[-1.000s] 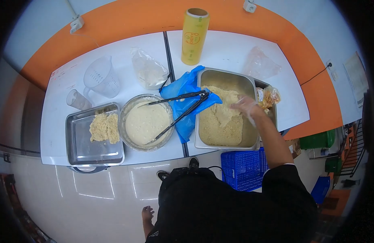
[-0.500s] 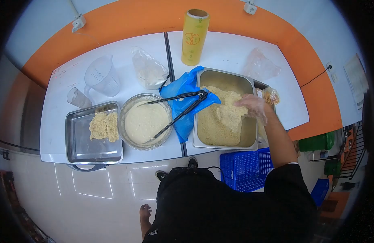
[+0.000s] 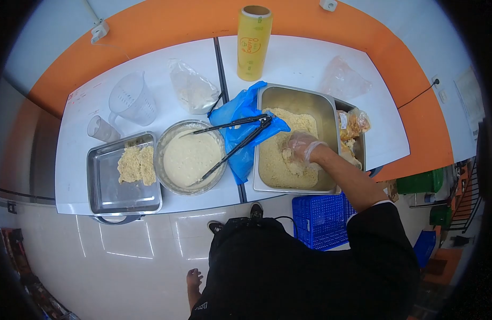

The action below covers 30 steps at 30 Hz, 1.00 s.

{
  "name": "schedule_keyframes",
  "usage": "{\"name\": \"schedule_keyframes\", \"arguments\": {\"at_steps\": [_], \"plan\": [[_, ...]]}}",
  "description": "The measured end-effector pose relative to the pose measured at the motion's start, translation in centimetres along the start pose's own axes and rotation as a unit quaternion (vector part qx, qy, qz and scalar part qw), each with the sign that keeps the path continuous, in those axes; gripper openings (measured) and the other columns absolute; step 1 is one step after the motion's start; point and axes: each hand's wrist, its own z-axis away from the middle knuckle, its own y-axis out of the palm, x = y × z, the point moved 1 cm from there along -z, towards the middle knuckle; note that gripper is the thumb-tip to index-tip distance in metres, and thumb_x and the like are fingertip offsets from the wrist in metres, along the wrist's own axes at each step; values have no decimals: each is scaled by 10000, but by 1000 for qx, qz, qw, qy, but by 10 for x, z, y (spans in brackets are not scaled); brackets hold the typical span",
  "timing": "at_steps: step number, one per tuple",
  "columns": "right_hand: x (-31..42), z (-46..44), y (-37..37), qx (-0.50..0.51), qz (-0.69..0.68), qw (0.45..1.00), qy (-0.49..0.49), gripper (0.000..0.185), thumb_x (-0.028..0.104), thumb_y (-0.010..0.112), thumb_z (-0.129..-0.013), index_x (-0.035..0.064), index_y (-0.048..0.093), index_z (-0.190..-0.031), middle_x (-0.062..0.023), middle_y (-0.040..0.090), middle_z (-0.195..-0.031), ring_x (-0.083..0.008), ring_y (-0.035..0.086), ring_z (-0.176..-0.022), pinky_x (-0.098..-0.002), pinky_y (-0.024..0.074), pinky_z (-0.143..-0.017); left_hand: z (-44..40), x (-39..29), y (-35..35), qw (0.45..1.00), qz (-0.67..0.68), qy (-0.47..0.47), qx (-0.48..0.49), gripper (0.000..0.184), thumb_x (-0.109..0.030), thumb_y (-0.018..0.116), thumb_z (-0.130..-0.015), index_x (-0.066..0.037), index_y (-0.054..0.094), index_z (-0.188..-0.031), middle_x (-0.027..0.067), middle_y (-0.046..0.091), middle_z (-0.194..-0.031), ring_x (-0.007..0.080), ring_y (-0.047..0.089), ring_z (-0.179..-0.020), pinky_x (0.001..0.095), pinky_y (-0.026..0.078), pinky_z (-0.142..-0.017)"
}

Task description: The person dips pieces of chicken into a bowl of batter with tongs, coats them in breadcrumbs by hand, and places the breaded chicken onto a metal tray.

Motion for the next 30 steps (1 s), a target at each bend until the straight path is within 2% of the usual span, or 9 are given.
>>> {"name": "schedule_keyframes", "arguments": {"at_steps": [5, 8, 11, 14, 20, 23, 26, 29, 30], "plan": [[-28, -15, 21, -102, -24, 993, -57, 407, 402, 604, -755, 69, 629, -987, -178, 599, -996, -340, 556, -945, -404, 432, -837, 3, 3, 0, 1000, 6, 3, -2, 362, -291, 500, -873, -48, 458, -1138, 119, 600, -974, 212, 615, -757, 287, 410, -482], [-29, -24, 26, -71, -30, 997, 17, 408, 427, 546, -798, 65, 640, -964, -181, 617, -934, -334, 573, -906, -395, 439, -822, 4, 3, 1, 1000, 14, -1, -5, 354, -288, 495, -876, -49, 459, -1136, 116, 601, -971, 208, 614, -755, 288, 408, -482], [-25, -30, 18, -39, -107, 990, 86, 385, 400, 527, -820, 84, 635, -1010, -179, 619, -948, -315, 581, -909, -375, 445, -819, -2, 5, 1, 1000, 27, 7, 4, 344, -282, 489, -880, -51, 461, -1133, 113, 601, -968, 204, 613, -746, 288, 406, -478], [-18, -16, -9, -102, -221, 965, 96, 337, 363, 528, -829, 77, 647, -962, -176, 627, -912, -304, 591, -880, -367, 448, -784, 2, -2, -2, 1000, 22, 16, -3, 330, -273, 485, -885, -49, 466, -1126, 113, 600, -963, 200, 613, -737, 278, 400, -466], [-34, -39, 27, -110, -72, 991, -16, 219, 169, 619, -754, 61, 627, -944, -176, 627, -871, -266, 600, -820, -347, 462, -743, -5, -3, -2, 1000, 25, 20, -2, 325, -266, 482, -890, -35, 471, -1117, 116, 599, -952, 196, 614, -721, 260, 388, -436], [-27, -37, 9, -118, -204, 965, 111, 293, 253, 656, -709, 59, 644, -928, -186, 615, -966, -319, 578, -904, -374, 453, -798, -8, 0, -3, 999, 34, 24, -5, 325, -264, 482, -889, -32, 472, -1116, 115, 599, -944, 196, 614, -717, 259, 388, -431], [-18, -47, 22, -257, -274, 927, -19, 314, 216, 681, -682, 49, 629, -943, -177, 619, -964, -314, 598, -840, -370, 466, -768, -10, 4, -3, 999, 29, 34, -5, 317, -260, 482, -889, -36, 475, -1113, 112, 597, -934, 195, 614, -717, 256, 386, -427], [-24, -73, 44, -353, -181, 917, -25, 351, 170, 682, -672, 46, 605, -991, -158, 625, -937, -302, 608, -777, -361, 477, -738, -1, -8, 0, 1000, -1, 20, -3, 312, -259, 483, -889, -42, 474, -1113, 110, 596, -935, 194, 612, -716, 254, 384, -427], [-32, -74, 41, -291, -225, 930, -10, 357, 160, 678, -673, 47, 599, -1003, -159, 625, -931, -297, 609, -766, -354, 481, -726, -1, -7, 0, 1000, 4, 13, 0, 311, -260, 484, -888, -45, 474, -1113, 109, 595, -935, 194, 612, -713, 253, 383, -427]]}}
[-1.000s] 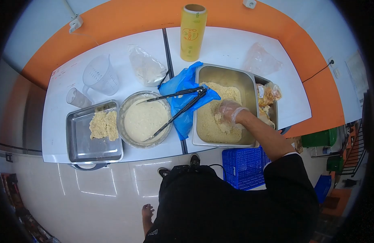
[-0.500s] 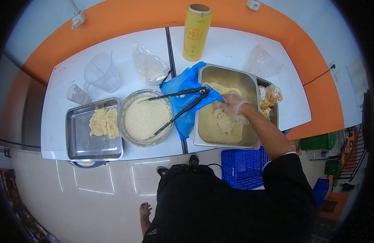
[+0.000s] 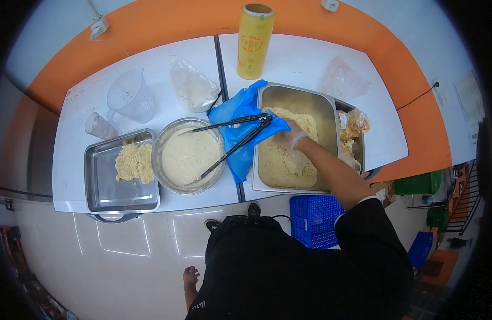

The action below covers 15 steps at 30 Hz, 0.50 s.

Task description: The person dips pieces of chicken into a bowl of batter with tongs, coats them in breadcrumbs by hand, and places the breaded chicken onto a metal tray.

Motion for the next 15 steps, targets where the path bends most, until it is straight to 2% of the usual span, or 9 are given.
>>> {"name": "schedule_keyframes", "arguments": {"at_steps": [2, 5, 8, 10, 12, 14, 15], "plan": [[-8, -3, -22, 114, -70, 988, 81, 371, 138, 668, -676, 49, 586, -1027, -159, 624, -919, -286, 611, -742, -340, 488, -703, -3, 2, -3, 1000, 25, -8, 3, 311, -263, 486, -887, -49, 472, -1113, 106, 594, -935, 193, 610, -711, 251, 382, -428], [26, 21, -62, 184, -159, 952, 186, 368, 110, 661, -677, 66, 594, -1036, -148, 626, -899, -241, 612, -778, -325, 493, -701, -16, 21, -3, 997, 78, -11, 3, 316, -271, 493, -884, -52, 470, -1111, 102, 593, -934, 192, 608, -717, 252, 384, -435], [23, 38, -71, 117, 44, 990, 60, 437, 116, 662, -685, 69, 565, -1108, -155, 626, -938, -252, 619, -801, -322, 498, -701, -14, 26, 1, 997, 79, -10, -2, 323, -276, 498, -881, -50, 469, -1110, 104, 593, -938, 195, 607, -731, 262, 391, -450], [55, 55, -57, 187, -96, 961, 178, 453, 126, 650, -686, 60, 557, -1125, -171, 614, -986, -306, 611, -842, -344, 486, -753, 0, 15, 2, 999, 38, -13, -6, 329, -278, 497, -881, -48, 467, -1114, 106, 595, -952, 200, 608, -741, 276, 399, -464], [59, 73, -12, 146, 50, 986, -65, 422, 127, 631, -672, 49, 577, -1083, -193, 601, -1004, -361, 582, -880, -371, 460, -812, 11, 5, 4, 1000, 13, -18, 4, 333, -279, 493, -882, -47, 467, -1119, 110, 596, -962, 205, 608, -743, 289, 405, -476], [62, 78, 19, 168, 67, 983, -8, 425, 146, 619, -660, 51, 582, -1072, -194, 592, -1011, -371, 554, -937, -388, 426, -868, 10, 4, 4, 1000, 0, -18, 15, 338, -282, 490, -883, -46, 466, -1125, 111, 598, -968, 209, 608, -744, 297, 409, -484], [56, 79, 20, 183, 79, 980, -16, 422, 156, 613, -673, 48, 572, -1078, -198, 595, -989, -361, 559, -929, -390, 429, -859, 8, 7, 5, 1000, 4, -15, 19, 341, -284, 488, -884, -47, 466, -1128, 111, 599, -969, 210, 608, -744, 299, 410, -487]]}}
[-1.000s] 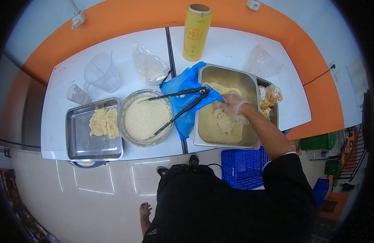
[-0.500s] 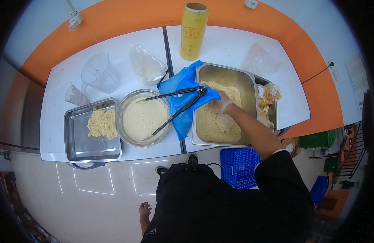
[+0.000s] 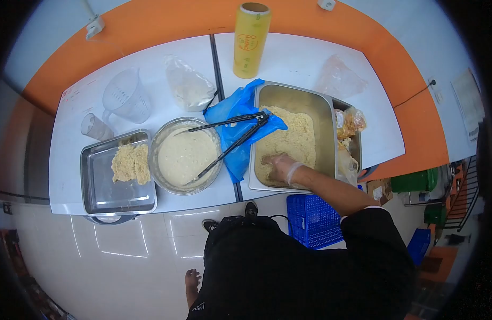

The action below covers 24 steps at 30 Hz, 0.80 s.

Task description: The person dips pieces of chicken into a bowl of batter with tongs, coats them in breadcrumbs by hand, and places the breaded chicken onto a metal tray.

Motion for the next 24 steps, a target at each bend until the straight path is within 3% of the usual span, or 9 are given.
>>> {"name": "schedule_keyframes", "arguments": {"at_steps": [2, 5, 8, 11, 14, 17, 20, 23, 24], "plan": [[-11, -5, -7, 31, 28, 999, -20, 416, 175, 602, -700, 40, 550, -1091, -206, 599, -945, -342, 569, -913, -393, 433, -841, -6, 0, -2, 1000, 1, 8, -2, 346, -287, 485, -884, -47, 465, -1133, 112, 599, -971, 211, 608, -744, 299, 411, -488], [-6, 7, -62, 1, 32, 996, 82, 563, 250, 588, -745, 2, 439, -1228, -234, 523, -1138, -345, 491, -1083, -384, 362, -946, -7, -3, -5, 1000, 5, 19, -15, 352, -287, 481, -884, -47, 462, -1141, 114, 598, -978, 213, 609, -750, 298, 411, -492], [-2, 15, -32, -24, 227, 973, 42, 642, 331, 501, -821, -57, 324, -1300, -229, 377, -1316, -329, 297, -1267, -363, 210, -1059, -11, 4, -9, 1000, 12, 19, -11, 354, -286, 481, -884, -47, 459, -1144, 114, 596, -987, 217, 609, -766, 297, 412, -504], [7, 7, -53, 92, 191, 975, 70, 758, 448, 414, -859, -110, 204, -1328, -215, 213, -1414, -324, 127, -1337, -365, 75, -1095, -18, 0, -6, 1000, 14, 16, -3, 350, -287, 484, -883, -45, 460, -1135, 115, 595, -990, 219, 611, -771, 287, 411, -502], [10, 2, -26, 65, 239, 968, 42, 731, 457, 378, -869, -88, 226, -1331, -225, 215, -1408, -344, 151, -1327, -382, 132, -1085, -14, 10, -3, 999, 31, 11, -4, 348, -291, 488, -882, -43, 461, -1124, 117, 595, -987, 219, 612, -765, 276, 407, -488], [-5, -7, -26, 36, 180, 980, 73, 724, 453, 360, -880, -77, 199, -1345, -214, 152, -1432, -354, 142, -1328, -389, 167, -1072, -7, -9, 0, 1000, 4, 18, 3, 346, -290, 489, -881, -42, 462, -1120, 118, 594, -983, 220, 613, -766, 273, 402, -474], [-36, -17, -1, 2, 187, 981, 44, 609, 370, 420, -872, -45, 319, -1306, -228, 307, -1365, -353, 298, -1268, -398, 283, -1014, -29, 26, 2, 998, 51, 12, 24, 347, -281, 485, -882, -41, 457, -1131, 121, 594, -981, 222, 614, -766, 282, 406, -473], [-36, -4, -76, 74, -7, 991, 107, 415, 269, 466, -847, 1, 512, -1160, -215, 510, -1189, -327, 490, -1116, -377, 391, -918, -35, 31, 0, 998, 59, -11, 9, 352, -281, 484, -882, -41, 453, -1138, 122, 594, -976, 223, 615, -748, 287, 411, -474], [-47, -1, -79, -60, 39, 991, 114, 346, 252, 489, -826, 11, 566, -1063, -200, 562, -1093, -319, 537, -1040, -376, 422, -862, -33, 30, 1, 998, 55, -10, 7, 351, -282, 484, -882, -43, 454, -1138, 121, 595, -971, 222, 613, -747, 285, 408, -473]]}}
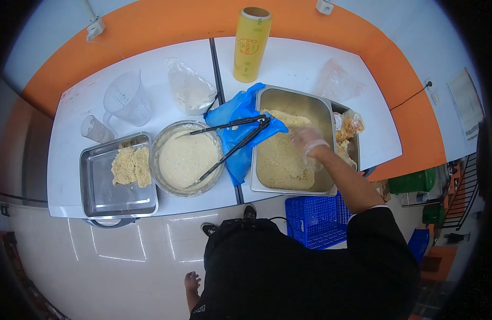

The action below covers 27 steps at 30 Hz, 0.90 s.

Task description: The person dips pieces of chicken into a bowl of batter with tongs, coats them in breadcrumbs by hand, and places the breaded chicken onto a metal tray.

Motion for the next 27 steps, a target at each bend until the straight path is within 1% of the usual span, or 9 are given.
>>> {"name": "schedule_keyframes", "arguments": {"at_steps": [1, 4, 7, 10, 13, 16, 19, 22, 27], "plan": [[-12, -1, 1, -137, 30, 990, 8, 288, 235, 511, -806, 21, 619, -965, -185, 613, -997, -311, 583, -964, -375, 453, -805, 2, -1, -1, 1000, -4, 1, -3, 350, -282, 484, -882, -45, 454, -1138, 119, 595, -966, 220, 612, -747, 284, 406, -472], [-42, -7, 18, 62, 202, 970, 124, 342, 303, 577, -794, 0, 626, -946, -214, 605, -970, -334, 582, -891, -381, 451, -778, 17, -15, -3, 999, -36, 16, -3, 345, -284, 485, -881, -53, 456, -1136, 113, 596, -950, 216, 608, -743, 282, 397, -467], [-13, -2, -2, 59, -8, 986, 155, 405, 332, 657, -726, -6, 620, -946, -203, 613, -953, -309, 587, -871, -374, 451, -761, 20, -27, -1, 999, -40, 24, -8, 335, -284, 487, -881, -57, 461, -1127, 108, 596, -940, 213, 608, -739, 280, 393, -459], [-7, 0, -12, 147, -78, 966, 196, 461, 354, 700, -676, -11, 620, -946, -193, 618, -933, -287, 587, -865, -364, 450, -749, 16, -30, -4, 999, -36, 30, -15, 323, -282, 490, -881, -58, 469, -1112, 104, 596, -937, 212, 609, -732, 282, 396, -458], [-24, 2, -6, 94, -66, 987, 109, 471, 344, 711, -654, -13, 621, -949, -187, 624, -917, -278, 592, -853, -361, 454, -731, 3, -25, -4, 998, -29, 57, -15, 312, -279, 496, -879, -59, 480, -1099, 99, 597, -932, 209, 608, -727, 280, 397, -462], [-25, 7, -11, 41, -83, 992, 82, 478, 332, 703, -641, -17, 629, -960, -204, 620, -967, -303, 591, -900, -382, 443, -788, -1, -21, -3, 998, -14, 50, -19, 308, -277, 504, -875, -58, 487, -1093, 97, 598, -922, 206, 607, -724, 271, 394, -456], [-15, 7, -18, 129, 7, 976, 178, 464, 301, 716, -639, -8, 619, -971, -189, 627, -898, -274, 600, -848, -347, 465, -747, 3, -24, -3, 999, -35, 36, -20, 307, -274, 508, -874, -58, 491, -1091, 97, 599, -914, 205, 609, -724, 262, 390, -447], [-30, 3, 1, 73, 104, 990, 66, 423, 294, 704, -665, 7, 628, -966, -191, 632, -894, -279, 605, -821, -349, 470, -735, 5, -25, -2, 998, -47, 42, -13, 308, -270, 509, -873, -54, 489, -1093, 99, 600, -907, 202, 609, -714, 259, 389, -441], [-3, 31, -51, 23, -52, 996, 71, 326, 231, 676, -703, -16, 630, -910, -177, 625, -801, -260, 595, -731, -343, 466, -696, -20, 3, -10, 998, 59, 17, 0, 324, -271, 508, -873, -47, 477, -1105, 101, 600, -893, 194, 605, -687, 261, 391, -433]]}}
